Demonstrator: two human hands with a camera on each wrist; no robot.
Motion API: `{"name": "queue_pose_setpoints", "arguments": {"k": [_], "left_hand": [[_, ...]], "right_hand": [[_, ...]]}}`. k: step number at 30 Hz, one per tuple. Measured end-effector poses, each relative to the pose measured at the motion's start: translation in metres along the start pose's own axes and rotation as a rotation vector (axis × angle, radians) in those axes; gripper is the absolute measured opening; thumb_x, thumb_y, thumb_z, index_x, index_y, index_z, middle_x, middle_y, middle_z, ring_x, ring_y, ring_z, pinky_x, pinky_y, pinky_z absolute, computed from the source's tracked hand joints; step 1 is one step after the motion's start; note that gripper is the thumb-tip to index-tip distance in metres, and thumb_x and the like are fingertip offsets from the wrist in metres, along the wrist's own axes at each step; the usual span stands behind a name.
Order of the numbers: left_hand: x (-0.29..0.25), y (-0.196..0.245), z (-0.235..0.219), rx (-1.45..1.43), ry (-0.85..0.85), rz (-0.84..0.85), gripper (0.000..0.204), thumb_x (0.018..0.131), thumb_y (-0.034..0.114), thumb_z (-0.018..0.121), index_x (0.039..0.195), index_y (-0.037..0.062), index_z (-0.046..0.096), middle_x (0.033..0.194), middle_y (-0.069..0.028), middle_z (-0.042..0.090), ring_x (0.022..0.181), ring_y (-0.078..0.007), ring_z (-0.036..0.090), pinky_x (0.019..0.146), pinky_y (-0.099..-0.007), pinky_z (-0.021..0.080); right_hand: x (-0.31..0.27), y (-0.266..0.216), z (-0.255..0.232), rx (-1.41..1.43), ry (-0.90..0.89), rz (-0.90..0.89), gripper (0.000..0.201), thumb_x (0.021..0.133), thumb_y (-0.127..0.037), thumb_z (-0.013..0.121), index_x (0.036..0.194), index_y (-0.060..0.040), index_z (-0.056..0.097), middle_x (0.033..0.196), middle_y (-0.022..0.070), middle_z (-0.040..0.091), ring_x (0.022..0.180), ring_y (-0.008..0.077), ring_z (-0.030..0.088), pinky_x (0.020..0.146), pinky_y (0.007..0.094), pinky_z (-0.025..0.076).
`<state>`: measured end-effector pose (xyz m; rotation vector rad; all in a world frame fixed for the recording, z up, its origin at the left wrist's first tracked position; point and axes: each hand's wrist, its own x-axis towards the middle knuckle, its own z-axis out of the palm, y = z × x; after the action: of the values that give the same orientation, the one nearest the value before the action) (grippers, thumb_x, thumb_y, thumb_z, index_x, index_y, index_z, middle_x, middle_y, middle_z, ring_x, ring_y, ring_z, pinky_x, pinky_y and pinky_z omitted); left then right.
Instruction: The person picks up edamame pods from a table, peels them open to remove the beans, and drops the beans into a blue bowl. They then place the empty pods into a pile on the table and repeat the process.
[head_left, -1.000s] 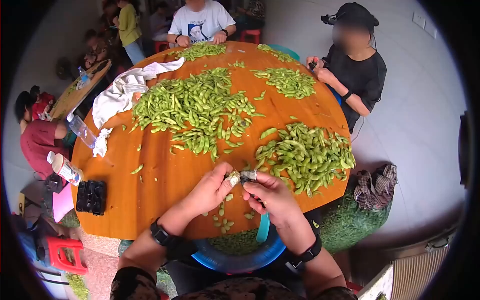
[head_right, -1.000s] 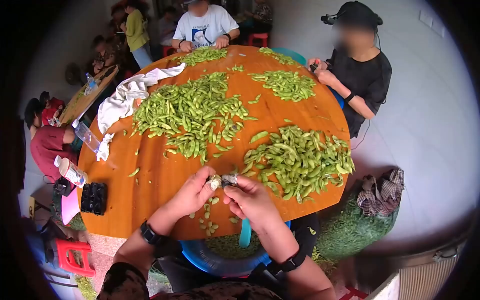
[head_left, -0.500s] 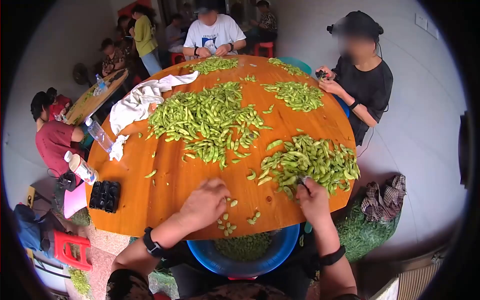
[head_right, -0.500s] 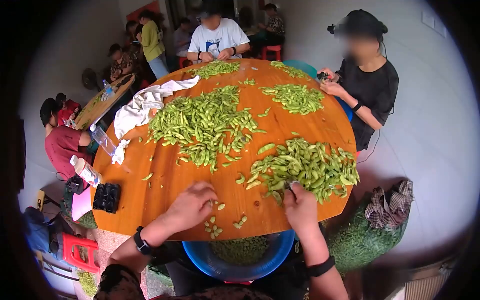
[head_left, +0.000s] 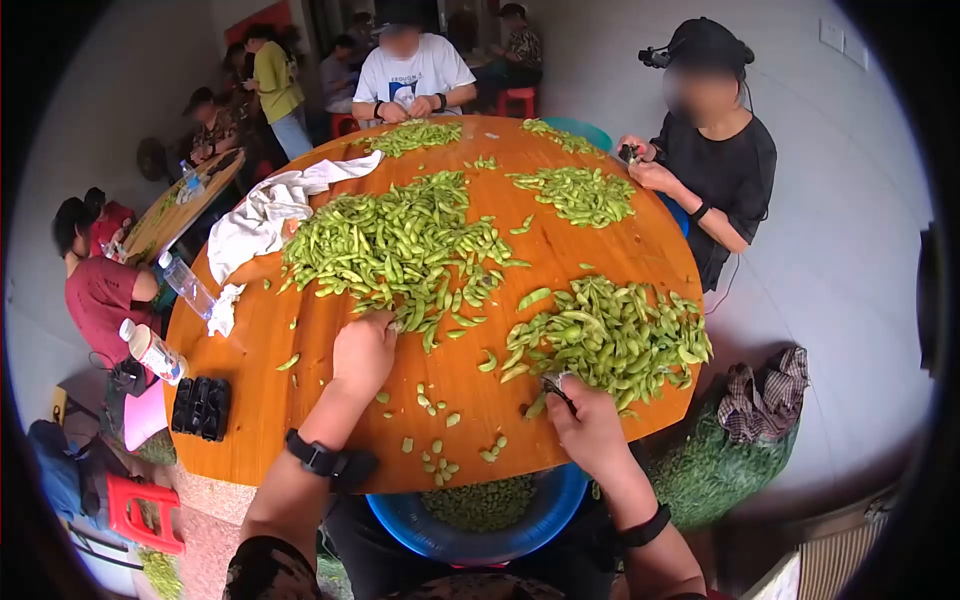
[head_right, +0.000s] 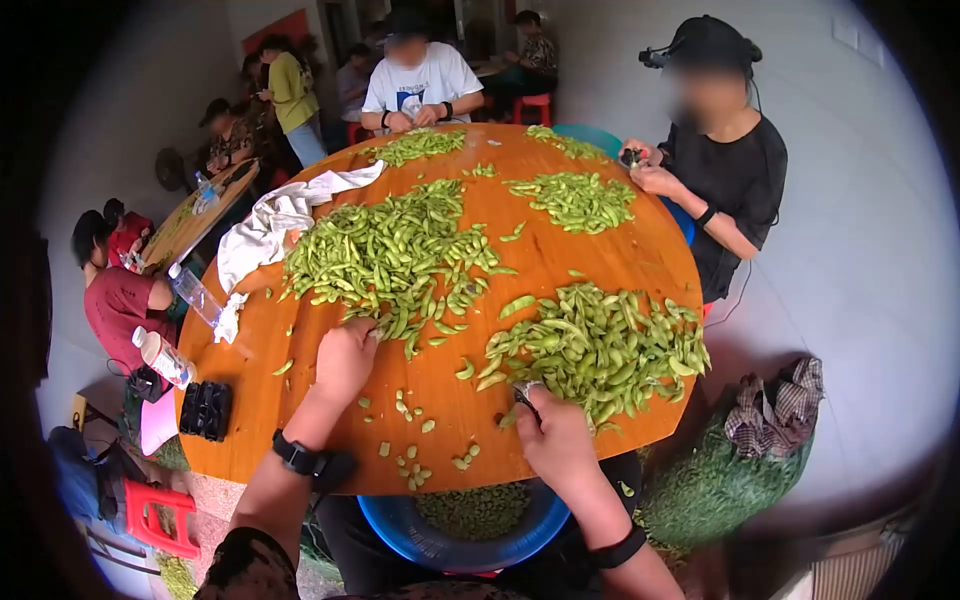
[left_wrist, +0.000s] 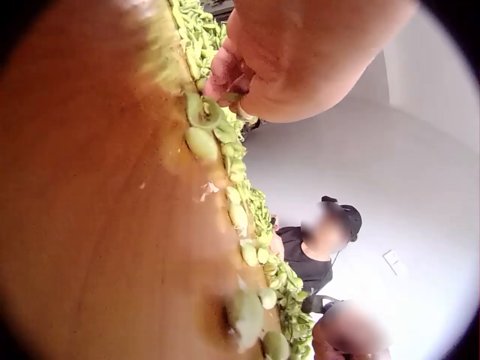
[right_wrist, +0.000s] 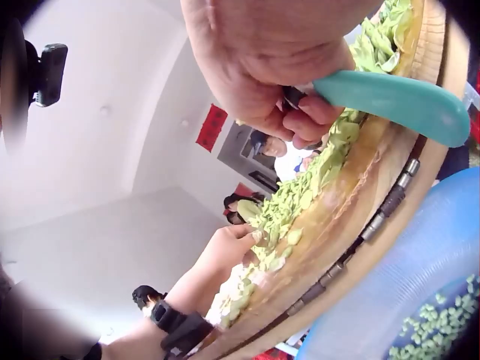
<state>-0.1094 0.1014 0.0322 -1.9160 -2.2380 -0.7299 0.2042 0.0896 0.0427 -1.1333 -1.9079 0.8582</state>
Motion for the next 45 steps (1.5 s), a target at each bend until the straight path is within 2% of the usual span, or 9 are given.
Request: {"name": "queue_pose_setpoints", "arguments": {"k": [5,8,9,13,17,23,26,32,45], "left_hand": [[-0.029,0.054,-0.022,-0.799,-0.234,-0.197,0.023,0.088,0.005,0.06,0.11,0.0006,0.064,0.087,-0.0178,0.063,0.074,-0.0305,0.065,0.063,-0.0355,0.052],[-0.047,0.099,-0.02,-0.635,-0.183,0.266,0.022,0.088,0.008,0.06,0.108,0.0009,0.064,0.09,-0.017,0.061,0.077,-0.0336,0.064,0.063,-0.037,0.052],[-0.051,0.109,-0.014,-0.529,-0.077,0.437,0.022,0.087,0.01,0.061,0.107,0.002,0.065,0.091,-0.0164,0.061,0.078,-0.0345,0.064,0.064,-0.038,0.052],[-0.029,0.092,-0.011,-0.581,-0.086,0.248,0.017,0.082,0.01,0.069,0.097,0.0041,0.068,0.094,-0.0141,0.062,0.08,-0.0298,0.063,0.07,-0.0349,0.052],[0.0,0.038,0.004,-0.151,0.041,0.053,0.018,0.082,0.016,0.067,0.096,0.0039,0.063,0.09,-0.0166,0.061,0.077,-0.0366,0.064,0.069,-0.0436,0.054],[0.006,0.014,0.018,-0.028,-0.003,0.027,0.015,0.083,0.011,0.063,0.096,0.0036,0.061,0.103,-0.0204,0.063,0.078,-0.04,0.063,0.07,-0.0446,0.054],[-0.006,0.029,0.001,-0.103,-0.04,0.06,0.018,0.085,0.01,0.064,0.1,0.0033,0.06,0.104,-0.018,0.065,0.074,-0.0322,0.066,0.067,-0.0399,0.054],[-0.048,0.07,-0.005,-1.307,-0.43,-0.219,0.019,0.089,-0.005,0.058,0.107,0.001,0.062,0.097,-0.0005,0.065,0.074,-0.0071,0.063,0.065,-0.0189,0.052],[-0.06,0.07,0.013,-1.073,-0.289,0.046,0.03,0.088,-0.009,0.055,0.117,-0.0037,0.059,0.101,-0.0071,0.068,0.088,-0.0133,0.067,0.077,-0.0266,0.057]], "right_hand": [[0.011,-0.007,0.021,0.323,-0.021,0.044,0.013,0.088,-0.011,0.064,0.093,0.0,0.06,0.067,0.0064,0.057,0.057,0.0146,0.05,0.055,0.0299,0.042],[0.022,-0.025,0.029,0.702,-0.105,0.401,0.008,0.088,-0.012,0.065,0.091,-0.0042,0.064,0.071,-0.0055,0.055,0.059,0.0048,0.045,0.052,0.0217,0.037],[0.025,-0.024,0.03,0.7,-0.11,0.398,0.008,0.088,-0.012,0.065,0.091,-0.0042,0.064,0.071,-0.0055,0.055,0.059,0.0048,0.045,0.052,0.0217,0.037],[0.035,-0.007,0.003,0.801,0.11,0.467,0.005,0.088,-0.007,0.061,0.087,-0.0061,0.056,0.058,-0.0064,0.047,0.041,0.0034,0.037,0.037,0.0202,0.026],[0.032,0.016,-0.033,0.705,0.213,0.408,0.004,0.09,-0.007,0.058,0.09,-0.0048,0.055,0.063,-0.0025,0.048,0.041,0.0046,0.037,0.036,0.0206,0.025],[0.024,0.004,-0.014,0.697,0.007,0.369,0.027,0.092,-0.003,0.048,0.117,-0.0045,0.058,0.073,-0.0002,0.055,0.047,0.0052,0.044,0.041,0.0193,0.033],[0.022,-0.018,0.004,0.701,-0.155,0.394,0.018,0.094,-0.006,0.05,0.108,-0.0035,0.06,0.072,-0.0001,0.056,0.049,0.0057,0.048,0.04,0.0194,0.034],[0.022,-0.03,0.036,0.696,-0.381,0.46,0.013,0.097,-0.014,0.051,0.098,-0.0035,0.059,0.075,0.0005,0.058,0.053,0.0056,0.05,0.043,0.0199,0.037],[0.008,-0.021,0.059,0.605,-0.213,0.349,0.013,0.096,-0.011,0.054,0.102,-0.0062,0.064,0.072,-0.0035,0.055,0.06,0.0028,0.049,0.05,0.0181,0.039]]}}
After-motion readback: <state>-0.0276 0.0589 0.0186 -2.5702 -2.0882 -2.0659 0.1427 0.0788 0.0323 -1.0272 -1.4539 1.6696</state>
